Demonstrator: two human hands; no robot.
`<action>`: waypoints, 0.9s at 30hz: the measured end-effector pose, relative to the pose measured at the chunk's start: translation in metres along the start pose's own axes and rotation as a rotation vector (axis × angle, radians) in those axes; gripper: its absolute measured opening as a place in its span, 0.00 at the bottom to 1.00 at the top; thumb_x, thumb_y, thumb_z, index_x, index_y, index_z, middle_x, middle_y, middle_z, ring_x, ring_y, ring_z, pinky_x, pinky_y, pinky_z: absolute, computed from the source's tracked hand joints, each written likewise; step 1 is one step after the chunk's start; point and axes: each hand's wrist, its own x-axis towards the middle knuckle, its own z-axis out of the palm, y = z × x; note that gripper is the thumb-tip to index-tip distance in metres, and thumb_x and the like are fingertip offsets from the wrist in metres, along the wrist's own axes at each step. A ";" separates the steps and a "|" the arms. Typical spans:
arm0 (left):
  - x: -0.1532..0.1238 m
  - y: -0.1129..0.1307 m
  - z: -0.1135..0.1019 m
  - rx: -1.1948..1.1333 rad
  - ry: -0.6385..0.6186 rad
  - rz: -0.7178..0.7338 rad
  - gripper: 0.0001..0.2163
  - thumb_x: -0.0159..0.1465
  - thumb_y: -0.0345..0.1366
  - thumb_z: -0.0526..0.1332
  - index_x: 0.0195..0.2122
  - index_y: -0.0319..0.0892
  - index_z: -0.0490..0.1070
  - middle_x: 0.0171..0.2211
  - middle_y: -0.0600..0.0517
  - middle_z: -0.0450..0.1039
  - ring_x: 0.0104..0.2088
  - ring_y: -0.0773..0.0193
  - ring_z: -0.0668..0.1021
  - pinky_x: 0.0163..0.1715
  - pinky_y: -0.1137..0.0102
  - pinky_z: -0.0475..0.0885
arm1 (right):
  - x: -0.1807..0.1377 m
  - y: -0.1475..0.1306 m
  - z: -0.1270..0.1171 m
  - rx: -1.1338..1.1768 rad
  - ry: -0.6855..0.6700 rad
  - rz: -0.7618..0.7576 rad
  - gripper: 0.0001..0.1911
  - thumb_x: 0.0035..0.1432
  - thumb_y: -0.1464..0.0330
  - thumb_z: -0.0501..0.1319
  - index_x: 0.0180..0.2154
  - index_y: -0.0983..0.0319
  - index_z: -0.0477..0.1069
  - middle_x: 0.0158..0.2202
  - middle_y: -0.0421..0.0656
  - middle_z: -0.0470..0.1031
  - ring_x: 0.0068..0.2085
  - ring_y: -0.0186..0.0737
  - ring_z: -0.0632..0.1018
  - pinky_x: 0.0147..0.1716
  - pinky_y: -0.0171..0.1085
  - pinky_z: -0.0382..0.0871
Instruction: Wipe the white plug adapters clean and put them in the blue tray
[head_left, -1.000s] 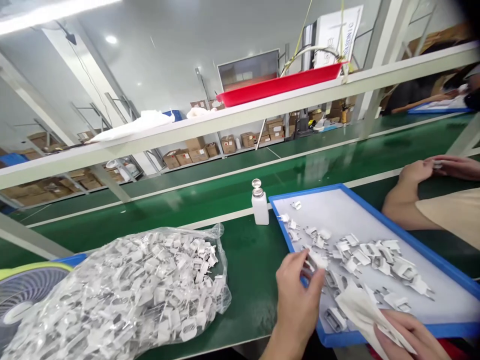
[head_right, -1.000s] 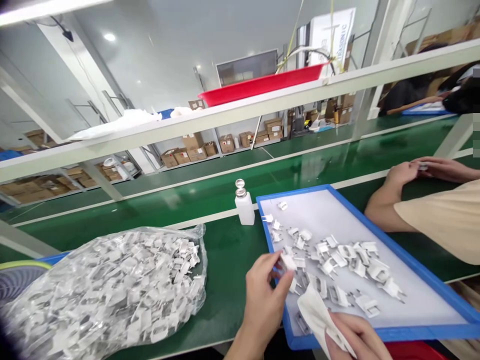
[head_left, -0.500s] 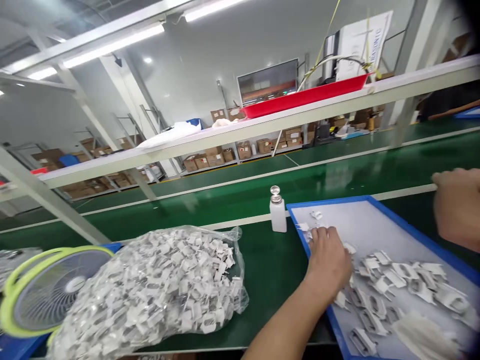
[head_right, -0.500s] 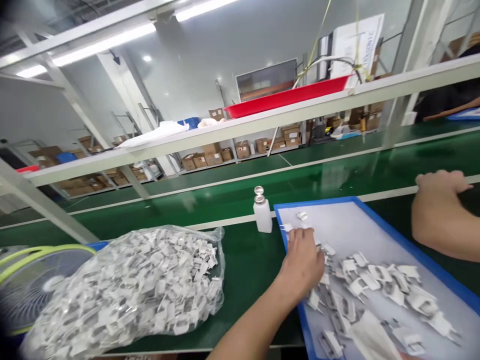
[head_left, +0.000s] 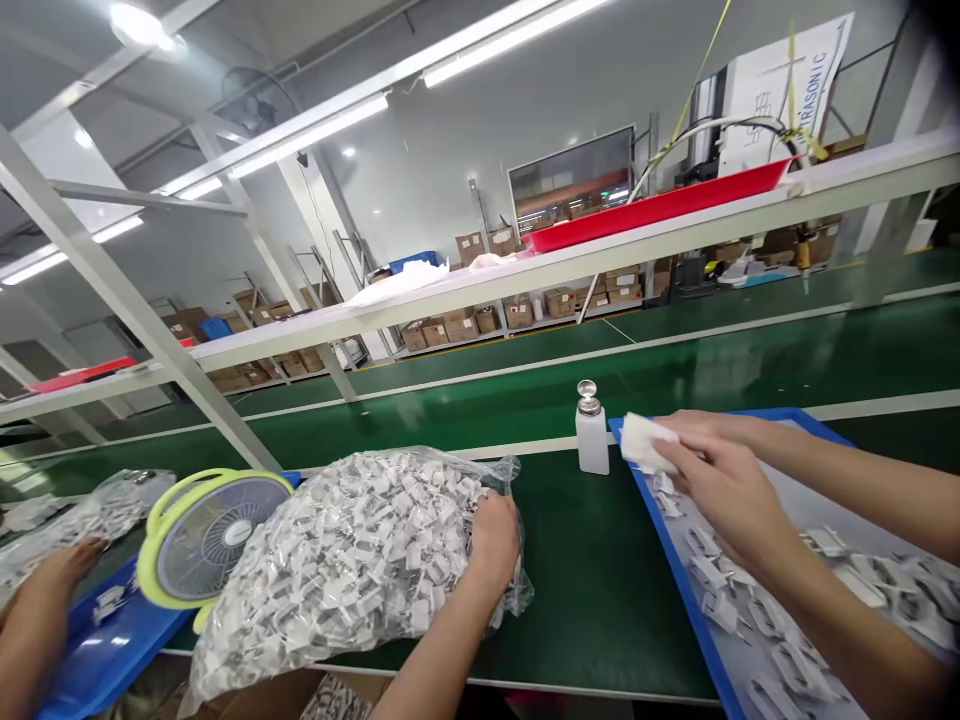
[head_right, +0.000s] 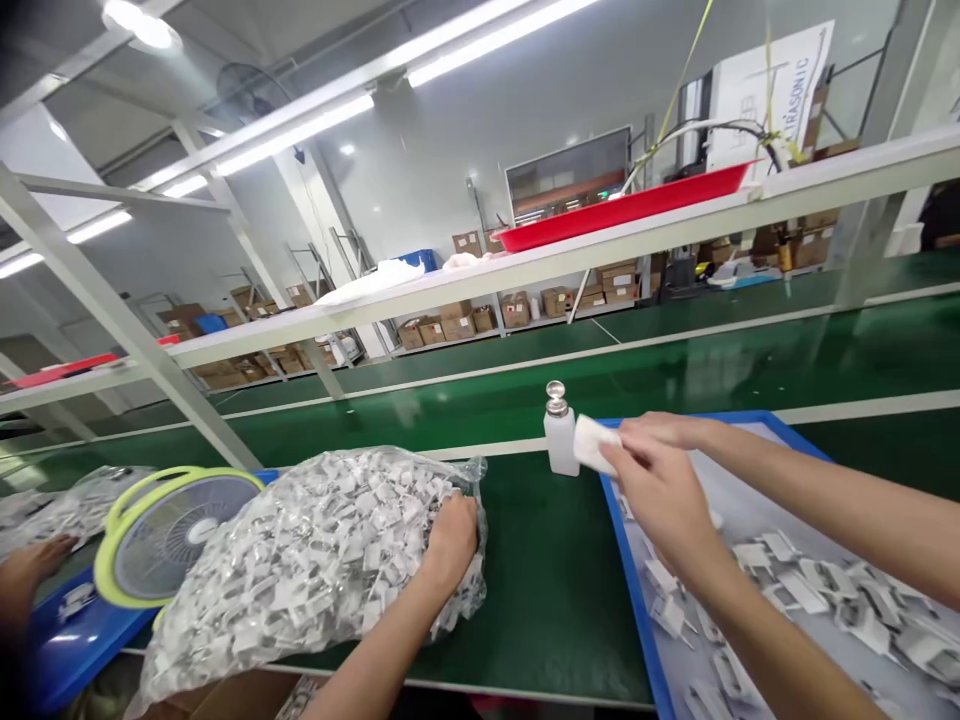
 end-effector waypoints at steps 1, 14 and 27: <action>0.001 0.000 0.003 0.002 0.008 0.003 0.15 0.70 0.40 0.64 0.55 0.41 0.72 0.54 0.45 0.74 0.49 0.54 0.80 0.48 0.54 0.78 | 0.020 0.001 0.012 -0.071 -0.001 -0.003 0.15 0.69 0.60 0.59 0.41 0.63 0.79 0.37 0.44 0.80 0.36 0.41 0.80 0.30 0.36 0.74; -0.012 -0.003 0.016 -0.240 0.193 0.077 0.17 0.70 0.39 0.64 0.58 0.42 0.70 0.59 0.44 0.71 0.55 0.50 0.77 0.53 0.49 0.75 | 0.073 0.032 0.079 -0.744 -0.530 -0.234 0.16 0.68 0.61 0.62 0.53 0.61 0.72 0.53 0.47 0.74 0.46 0.41 0.79 0.45 0.45 0.77; -0.030 -0.004 -0.037 -0.935 0.193 0.260 0.09 0.63 0.29 0.60 0.44 0.42 0.73 0.38 0.49 0.79 0.38 0.58 0.81 0.38 0.67 0.76 | 0.108 0.026 0.068 -0.757 -0.745 -0.349 0.17 0.68 0.61 0.63 0.53 0.62 0.72 0.52 0.47 0.75 0.48 0.43 0.79 0.47 0.47 0.76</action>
